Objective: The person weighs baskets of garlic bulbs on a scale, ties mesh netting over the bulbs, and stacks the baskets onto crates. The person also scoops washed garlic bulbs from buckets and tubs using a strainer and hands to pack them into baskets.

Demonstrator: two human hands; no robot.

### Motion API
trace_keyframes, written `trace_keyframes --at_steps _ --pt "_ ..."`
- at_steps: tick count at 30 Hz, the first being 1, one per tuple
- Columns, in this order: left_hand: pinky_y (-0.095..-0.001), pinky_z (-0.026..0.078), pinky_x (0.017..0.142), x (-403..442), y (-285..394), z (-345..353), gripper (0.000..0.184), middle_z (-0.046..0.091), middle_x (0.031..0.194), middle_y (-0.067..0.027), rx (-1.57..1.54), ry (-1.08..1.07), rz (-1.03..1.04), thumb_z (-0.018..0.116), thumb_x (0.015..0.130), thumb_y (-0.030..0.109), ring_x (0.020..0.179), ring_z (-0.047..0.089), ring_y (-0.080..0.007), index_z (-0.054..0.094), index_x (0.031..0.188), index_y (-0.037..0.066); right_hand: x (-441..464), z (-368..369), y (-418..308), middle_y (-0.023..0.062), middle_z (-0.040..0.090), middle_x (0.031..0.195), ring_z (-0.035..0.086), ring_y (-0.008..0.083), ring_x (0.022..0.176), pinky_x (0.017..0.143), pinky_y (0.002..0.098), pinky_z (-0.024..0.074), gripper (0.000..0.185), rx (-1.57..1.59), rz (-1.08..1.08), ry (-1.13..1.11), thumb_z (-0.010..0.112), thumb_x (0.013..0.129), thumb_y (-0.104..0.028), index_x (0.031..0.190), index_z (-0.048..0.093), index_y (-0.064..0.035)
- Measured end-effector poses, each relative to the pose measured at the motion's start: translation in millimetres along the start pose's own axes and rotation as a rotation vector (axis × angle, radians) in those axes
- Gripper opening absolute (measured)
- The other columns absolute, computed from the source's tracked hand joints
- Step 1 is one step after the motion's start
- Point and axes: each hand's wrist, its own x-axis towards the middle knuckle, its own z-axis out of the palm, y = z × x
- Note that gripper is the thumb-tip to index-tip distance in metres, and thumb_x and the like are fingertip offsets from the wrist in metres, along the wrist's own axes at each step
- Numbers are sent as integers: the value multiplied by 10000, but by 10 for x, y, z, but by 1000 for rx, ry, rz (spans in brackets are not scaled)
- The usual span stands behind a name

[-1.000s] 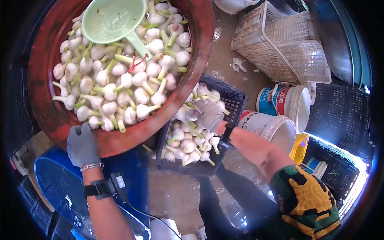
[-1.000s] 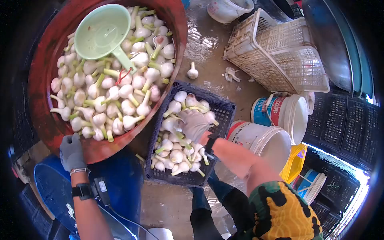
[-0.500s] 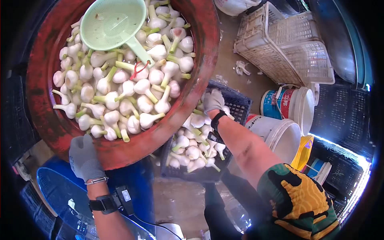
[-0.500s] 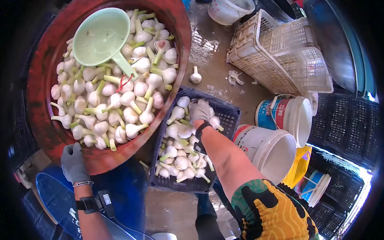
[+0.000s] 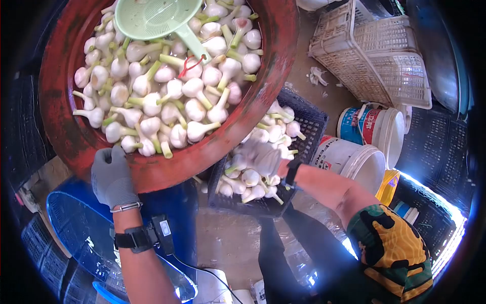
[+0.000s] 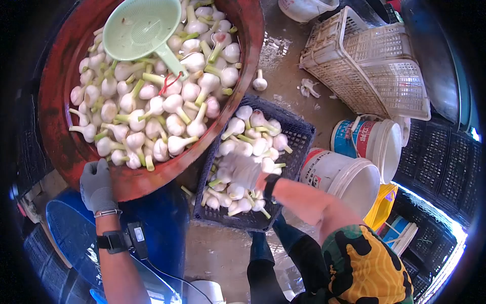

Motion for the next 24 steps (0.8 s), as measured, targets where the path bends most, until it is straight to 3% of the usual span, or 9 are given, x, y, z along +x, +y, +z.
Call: trace_keyframes --at_steps 3,6,10,13,15,17,18,19,24 --pt "-387 479 702 -39 69 -33 309 681 818 -118 11 10 -23 577 799 367 763 646 -291 668 840 75 24 455 -32 146 582 993 564 300 939 814 413 451 382 -623 -261 -63 623 791 -299 1113 617 -94" --pt "-384 478 695 -23 42 -15 304 682 807 -106 -6 -2 -20 581 798 364 761 649 -279 670 839 77 175 698 7 108 547 1010 521 268 944 826 403 415 337 -564 73 -138 575 824 -294 1106 618 -114" --pt "-382 476 692 24 -76 56 306 681 802 -105 -45 9 27 574 798 357 754 648 -274 672 849 71 15 389 -73 90 558 1078 540 278 973 830 394 436 306 -629 -342 -57 561 812 -214 1100 611 -122" --pt "-387 474 702 57 -108 41 323 677 820 -127 -9 -31 31 559 796 355 765 646 -288 671 863 59 39 202 -234 90 561 1107 547 272 987 860 384 427 370 -350 0 -235 618 763 -240 1114 610 -123" --pt "-392 473 713 62 -52 22 336 671 841 -152 -3 -12 27 546 795 354 780 642 -308 670 869 50 -141 106 -244 83 576 1078 544 275 976 877 373 404 396 -320 -11 -16 654 727 -268 1085 614 -103" --pt "-397 472 720 37 -57 1 344 668 856 -167 -11 -3 29 543 794 358 794 640 -319 669 865 45 -341 212 -121 100 598 964 568 294 897 809 369 432 322 -594 -456 -158 641 732 -264 1010 628 -102" --pt "-397 472 719 39 -88 7 345 668 849 -167 14 22 63 541 799 357 790 640 -319 669 864 43 -452 292 -154 101 586 912 560 301 883 789 379 423 258 -445 -142 -225 655 715 -268 926 638 -121" --pt "-397 473 718 40 -85 37 346 669 842 -168 26 47 100 540 805 357 785 640 -319 668 864 42 -576 479 66 108 570 874 556 297 870 748 397 432 225 -608 -251 -130 660 713 -265 887 640 -123" --pt "-389 470 702 129 -187 106 335 666 802 -164 -49 30 115 547 818 347 758 641 -300 664 854 35 -779 316 45 110 570 826 568 312 816 694 416 468 144 -296 -91 166 602 765 -119 900 648 -138"
